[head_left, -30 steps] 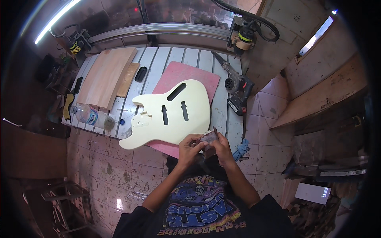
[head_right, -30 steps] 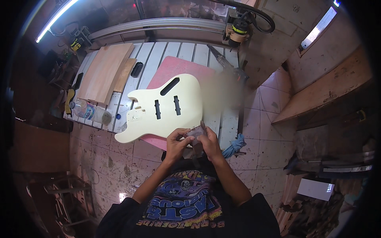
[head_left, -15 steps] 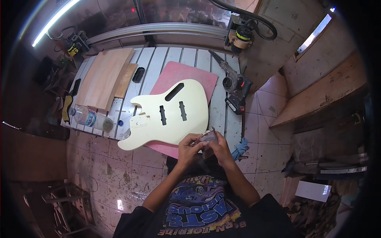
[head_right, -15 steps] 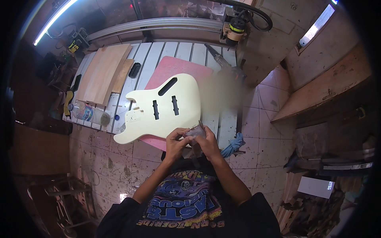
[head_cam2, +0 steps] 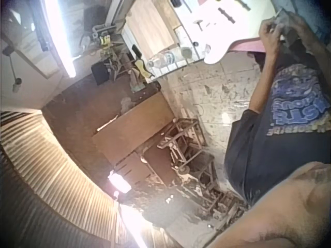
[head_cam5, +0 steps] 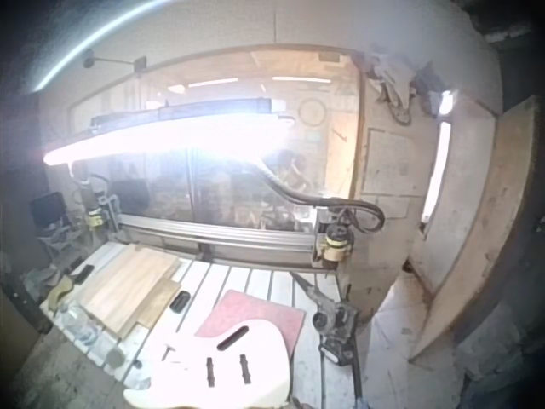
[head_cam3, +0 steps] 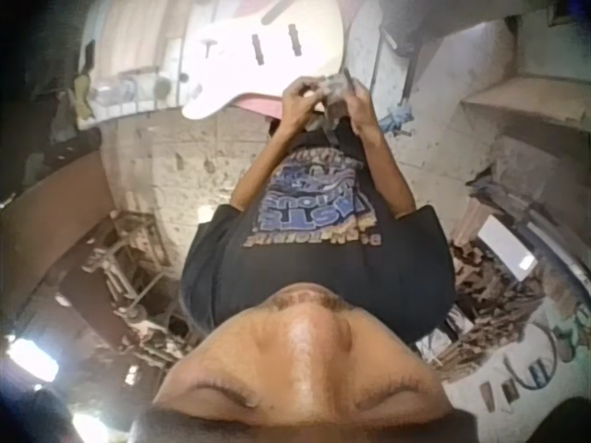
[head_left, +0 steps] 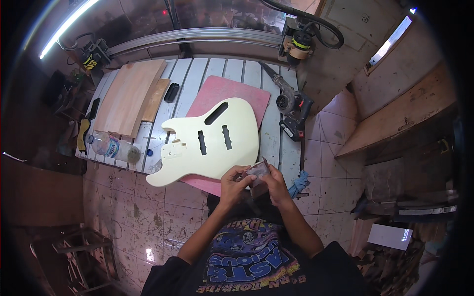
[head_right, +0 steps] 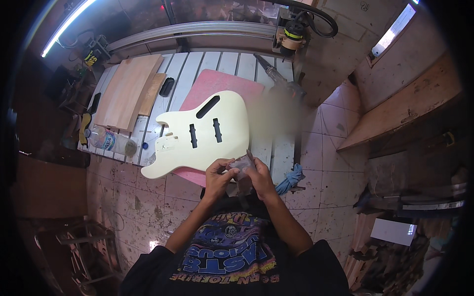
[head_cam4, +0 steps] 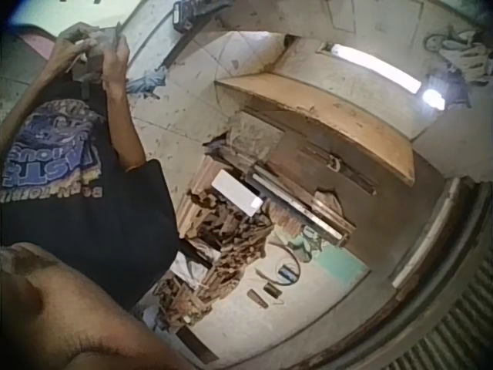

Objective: The person sands the surface and edges of a white guitar body using a sanding block by hand.

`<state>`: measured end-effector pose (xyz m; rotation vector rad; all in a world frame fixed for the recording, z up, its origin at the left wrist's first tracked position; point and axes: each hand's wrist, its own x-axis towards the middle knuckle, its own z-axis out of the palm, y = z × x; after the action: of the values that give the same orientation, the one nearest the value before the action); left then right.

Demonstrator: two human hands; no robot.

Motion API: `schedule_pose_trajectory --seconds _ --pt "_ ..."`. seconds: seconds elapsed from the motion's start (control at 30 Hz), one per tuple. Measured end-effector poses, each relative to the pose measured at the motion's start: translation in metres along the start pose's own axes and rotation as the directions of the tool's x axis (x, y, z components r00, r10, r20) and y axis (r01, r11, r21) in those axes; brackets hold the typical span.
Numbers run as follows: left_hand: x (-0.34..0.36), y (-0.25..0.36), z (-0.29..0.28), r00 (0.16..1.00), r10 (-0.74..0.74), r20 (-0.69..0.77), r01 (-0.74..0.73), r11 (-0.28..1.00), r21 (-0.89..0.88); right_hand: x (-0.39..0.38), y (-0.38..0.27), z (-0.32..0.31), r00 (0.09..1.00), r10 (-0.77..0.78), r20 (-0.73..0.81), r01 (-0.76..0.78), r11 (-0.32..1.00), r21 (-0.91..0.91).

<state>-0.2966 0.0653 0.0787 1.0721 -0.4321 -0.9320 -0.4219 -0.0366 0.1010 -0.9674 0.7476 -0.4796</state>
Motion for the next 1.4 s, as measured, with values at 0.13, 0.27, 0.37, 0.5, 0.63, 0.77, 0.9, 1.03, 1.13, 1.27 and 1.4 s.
schedule_pose_trajectory --seconds 0.13,0.27,0.37,0.5,0.63,0.77,0.9,1.03,1.13,1.27,1.4 --pt "-0.001 0.0 0.0 1.0 -0.028 0.014 0.028 1.0 0.003 0.0 0.0 -0.005 0.999 0.002 0.035 -0.002 1.0 0.002" --pt "-0.002 -0.003 -0.002 0.999 -0.024 0.041 0.023 1.0 0.019 -0.002 -0.001 -0.003 0.999 0.0 0.036 -0.002 0.998 0.055" --pt "-0.004 -0.004 -0.002 0.998 -0.023 0.051 0.021 0.999 0.029 -0.002 -0.002 -0.002 0.998 -0.019 0.059 0.016 0.999 0.04" --pt "-0.007 -0.003 -0.005 0.997 -0.066 0.039 0.062 0.994 0.089 -0.005 -0.007 0.001 0.999 -0.009 0.054 0.006 0.998 0.066" --pt "-0.007 -0.009 -0.007 0.998 -0.045 0.039 0.039 0.991 0.125 -0.002 -0.002 -0.003 0.999 0.012 0.037 -0.015 0.998 0.068" --pt "-0.008 -0.006 -0.006 0.999 -0.016 0.039 0.011 0.99 0.143 -0.001 -0.008 -0.003 0.999 0.01 0.05 -0.012 0.999 0.052" --pt "-0.006 -0.004 -0.007 0.998 -0.026 0.052 0.016 0.984 0.177 0.0 -0.009 -0.001 0.999 0.007 0.033 -0.008 0.999 0.032" --pt "-0.005 -0.001 -0.003 0.999 0.008 0.044 -0.016 0.982 0.188 0.002 -0.009 -0.004 0.999 0.032 0.031 -0.032 0.999 0.011" --pt "-0.004 -0.001 -0.005 0.998 -0.002 0.06 -0.012 0.972 0.236 0.001 -0.011 0.003 1.0 0.018 -0.005 -0.018 1.0 -0.01" --pt "-0.003 -0.004 -0.006 0.998 0.019 0.061 -0.037 0.953 0.301 0.004 -0.009 -0.001 1.0 0.028 0.012 -0.028 1.0 -0.011" --pt "-0.002 0.0 -0.002 0.998 0.018 0.061 -0.033 0.965 0.261 0.004 -0.009 0.001 1.0 0.022 -0.008 -0.022 1.0 -0.017"
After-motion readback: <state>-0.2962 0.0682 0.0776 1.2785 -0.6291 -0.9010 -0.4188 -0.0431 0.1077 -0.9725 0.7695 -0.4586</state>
